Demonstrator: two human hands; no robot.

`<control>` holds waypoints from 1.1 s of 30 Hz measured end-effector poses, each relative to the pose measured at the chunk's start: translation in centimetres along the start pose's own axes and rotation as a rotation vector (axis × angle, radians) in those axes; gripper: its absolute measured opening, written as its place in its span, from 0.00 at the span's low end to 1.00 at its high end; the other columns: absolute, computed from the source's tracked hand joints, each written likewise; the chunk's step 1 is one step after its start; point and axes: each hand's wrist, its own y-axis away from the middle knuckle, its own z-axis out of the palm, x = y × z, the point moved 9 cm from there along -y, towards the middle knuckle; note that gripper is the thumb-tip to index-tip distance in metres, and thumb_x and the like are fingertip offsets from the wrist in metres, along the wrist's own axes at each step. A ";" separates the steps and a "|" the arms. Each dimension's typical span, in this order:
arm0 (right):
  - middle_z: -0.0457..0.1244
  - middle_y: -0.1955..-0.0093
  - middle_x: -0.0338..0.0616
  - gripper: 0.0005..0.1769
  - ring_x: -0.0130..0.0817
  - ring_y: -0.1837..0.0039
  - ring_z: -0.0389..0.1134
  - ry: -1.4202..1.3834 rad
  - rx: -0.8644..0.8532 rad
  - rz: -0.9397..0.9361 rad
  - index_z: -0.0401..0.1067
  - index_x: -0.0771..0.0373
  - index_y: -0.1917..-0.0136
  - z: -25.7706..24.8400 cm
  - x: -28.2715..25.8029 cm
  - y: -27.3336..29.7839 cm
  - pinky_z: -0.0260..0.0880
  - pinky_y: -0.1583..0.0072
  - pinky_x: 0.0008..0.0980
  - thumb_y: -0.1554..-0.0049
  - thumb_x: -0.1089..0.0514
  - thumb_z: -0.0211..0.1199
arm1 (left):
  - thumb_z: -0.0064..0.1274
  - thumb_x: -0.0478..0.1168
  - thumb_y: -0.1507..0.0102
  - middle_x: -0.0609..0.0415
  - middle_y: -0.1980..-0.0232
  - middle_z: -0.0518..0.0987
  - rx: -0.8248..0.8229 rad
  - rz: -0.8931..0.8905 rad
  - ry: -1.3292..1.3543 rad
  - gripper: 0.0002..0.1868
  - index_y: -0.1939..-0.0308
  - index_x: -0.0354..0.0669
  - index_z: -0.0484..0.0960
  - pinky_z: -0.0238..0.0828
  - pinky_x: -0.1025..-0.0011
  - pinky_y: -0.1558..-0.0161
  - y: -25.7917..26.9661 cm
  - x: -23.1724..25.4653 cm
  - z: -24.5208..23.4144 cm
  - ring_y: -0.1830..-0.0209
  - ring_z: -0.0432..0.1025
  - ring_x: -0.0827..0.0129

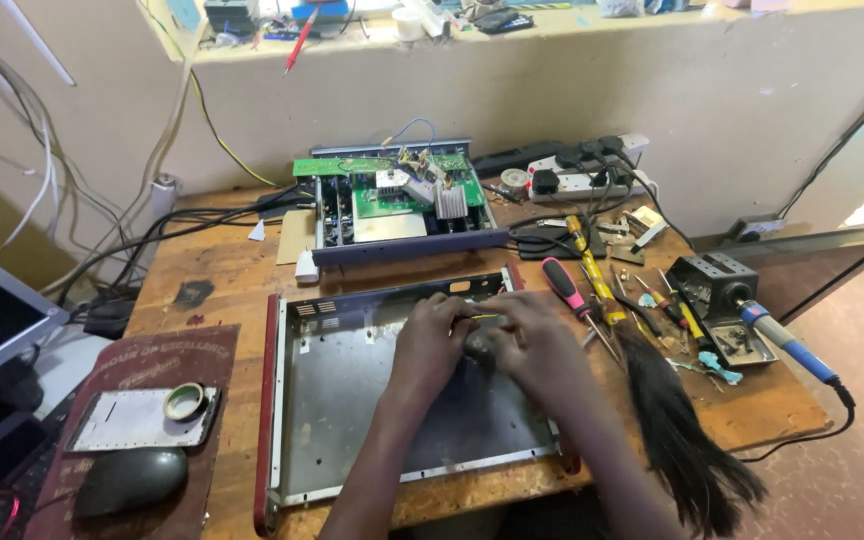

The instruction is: The person works on a disassembled electronic device, likely a monitor, on a cluttered workbench. They use a multimeter to test a circuit board, then use a brush to clean the inside of the monitor's casing. Finally, they use pliers to strip and prepare a small wire.

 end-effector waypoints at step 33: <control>0.66 0.59 0.38 0.03 0.41 0.39 0.65 0.413 0.057 -0.222 0.81 0.50 0.56 6.0 3.8 -2.3 0.70 0.41 0.41 0.44 0.51 0.71 | 0.49 0.50 0.36 0.40 0.63 0.86 0.083 -0.407 0.581 0.14 0.64 0.47 0.85 0.77 0.50 0.51 0.0 -4.5 3.8 0.56 0.80 0.51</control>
